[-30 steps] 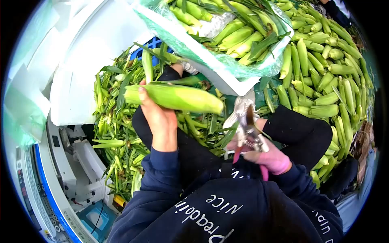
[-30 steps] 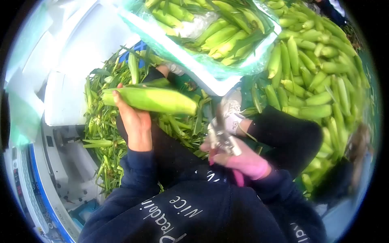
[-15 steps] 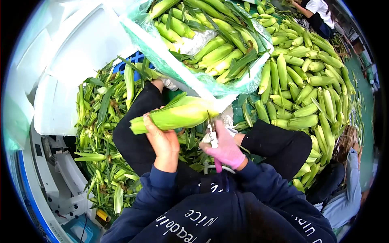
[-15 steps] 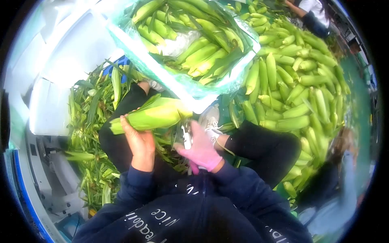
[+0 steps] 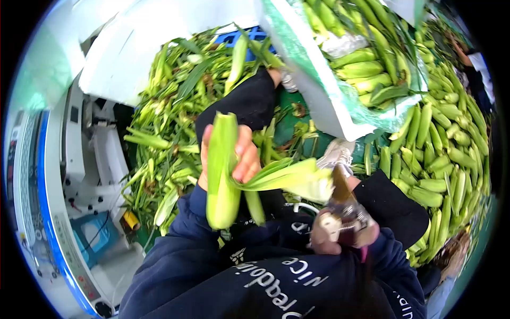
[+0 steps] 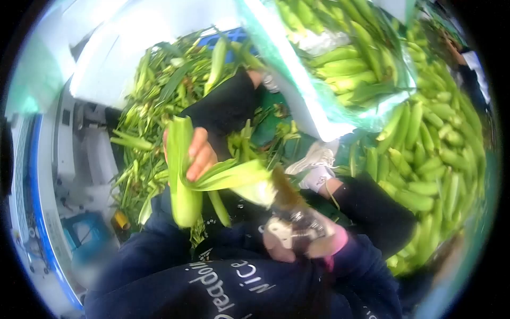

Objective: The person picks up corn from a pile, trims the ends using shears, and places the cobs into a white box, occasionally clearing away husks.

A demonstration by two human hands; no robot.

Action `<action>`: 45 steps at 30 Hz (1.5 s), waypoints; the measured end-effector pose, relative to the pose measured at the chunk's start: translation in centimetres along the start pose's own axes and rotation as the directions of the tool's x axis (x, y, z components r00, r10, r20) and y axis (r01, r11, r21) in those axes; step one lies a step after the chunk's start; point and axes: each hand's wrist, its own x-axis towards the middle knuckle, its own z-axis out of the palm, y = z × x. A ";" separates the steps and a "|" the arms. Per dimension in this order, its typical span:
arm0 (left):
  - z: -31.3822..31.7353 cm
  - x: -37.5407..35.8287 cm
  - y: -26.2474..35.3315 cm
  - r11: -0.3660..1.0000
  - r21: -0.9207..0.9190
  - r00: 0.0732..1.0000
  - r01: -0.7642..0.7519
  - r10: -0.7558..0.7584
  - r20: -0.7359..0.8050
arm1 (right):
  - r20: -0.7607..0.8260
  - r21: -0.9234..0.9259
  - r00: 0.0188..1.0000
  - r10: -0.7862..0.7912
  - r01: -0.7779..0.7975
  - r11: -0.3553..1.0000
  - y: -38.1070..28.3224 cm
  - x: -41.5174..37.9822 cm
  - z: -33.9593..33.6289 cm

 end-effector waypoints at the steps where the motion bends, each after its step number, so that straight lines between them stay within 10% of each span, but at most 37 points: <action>1: 0.0 -0.9 0.3 0.996 0.067 0.997 0.052 -0.056 0.062 | -0.017 0.071 0.998 0.068 -0.066 0.995 -1.8 0.3 1.0; 2: -0.4 -1.7 -0.4 0.997 -0.055 0.998 -0.049 0.047 -0.043 | 0.061 -0.263 0.998 0.020 -0.003 0.965 -2.7 1.5 0.8; 6: 1.1 -3.1 -2.4 0.973 -0.226 0.852 0.056 -0.164 -0.497 | -0.178 -0.340 0.794 -0.581 0.504 0.794 -3.1 5.2 1.6; 8: 0.1 -4.9 -3.5 0.995 -0.090 0.855 0.051 -0.090 -0.510 | -0.237 -0.816 0.626 -0.743 0.287 0.501 -3.8 6.2 -2.7; 9: 0.3 -4.9 -3.9 0.999 0.043 0.865 0.033 -0.007 -0.501 | -0.317 -0.933 0.600 -0.734 -0.059 0.355 -3.7 6.3 -4.1; 11: 1.7 -3.6 -4.0 0.865 0.499 0.843 0.053 0.229 -0.486 | -0.464 -0.646 0.713 -0.525 -0.678 -0.350 -1.3 6.9 -10.6; 13: 2.9 -1.8 -4.6 0.542 0.837 0.834 0.082 0.422 -0.355 | -0.458 -0.477 0.834 -0.307 -0.522 -0.708 1.0 4.7 -11.9; 15: 3.1 0.4 -4.0 -0.013 1.000 0.907 0.014 0.420 -0.007 | -0.651 -0.639 0.674 -0.348 -0.735 -0.227 2.4 2.5 -10.6; 17: 3.3 2.3 -4.4 -0.275 0.959 0.930 -0.069 0.329 0.161 | -0.550 -0.832 0.704 -0.449 -0.508 0.223 2.5 -0.3 -9.4; 18: 3.2 3.3 -5.0 -0.360 0.927 0.928 -0.106 0.300 0.223 | -0.444 -0.895 0.685 -0.578 -0.374 0.244 1.8 -1.2 -7.1; 19: 2.9 4.1 -5.7 -0.404 0.908 0.934 -0.112 0.268 0.235 | -0.586 -0.773 0.604 -0.540 -0.220 0.595 1.5 -1.8 -5.2; 21: 2.5 5.6 -6.9 -0.391 0.906 0.950 -0.161 0.187 0.249 | -0.718 -0.486 0.524 -0.458 0.093 0.869 -0.4 -2.1 0.1; 28: 1.9 7.6 -11.5 -0.368 0.907 0.979 -0.204 -0.078 0.189 | -0.710 -0.596 0.383 -0.591 0.119 0.794 -1.0 -2.4 1.3; 37: 1.2 6.4 -14.3 -0.485 0.858 0.978 -0.170 -0.191 0.086 | -0.737 -0.522 0.464 -0.492 0.072 0.850 0.7 -5.2 -1.0; 41: 2.1 7.9 -15.6 -0.484 0.853 0.980 -0.193 -0.131 0.148 | -0.791 -0.476 0.356 -0.497 0.151 0.866 1.1 -6.1 -1.7; 43: 4.2 8.9 -16.5 -0.665 0.745 0.996 -0.048 0.029 0.090 | -0.760 -0.482 0.315 -0.569 0.315 0.818 1.2 -6.3 -1.7; 45: 5.3 8.7 -17.5 -0.546 0.825 0.987 0.145 0.137 -0.083 | -0.753 -0.548 0.218 -0.621 0.313 0.775 1.5 -6.0 -1.9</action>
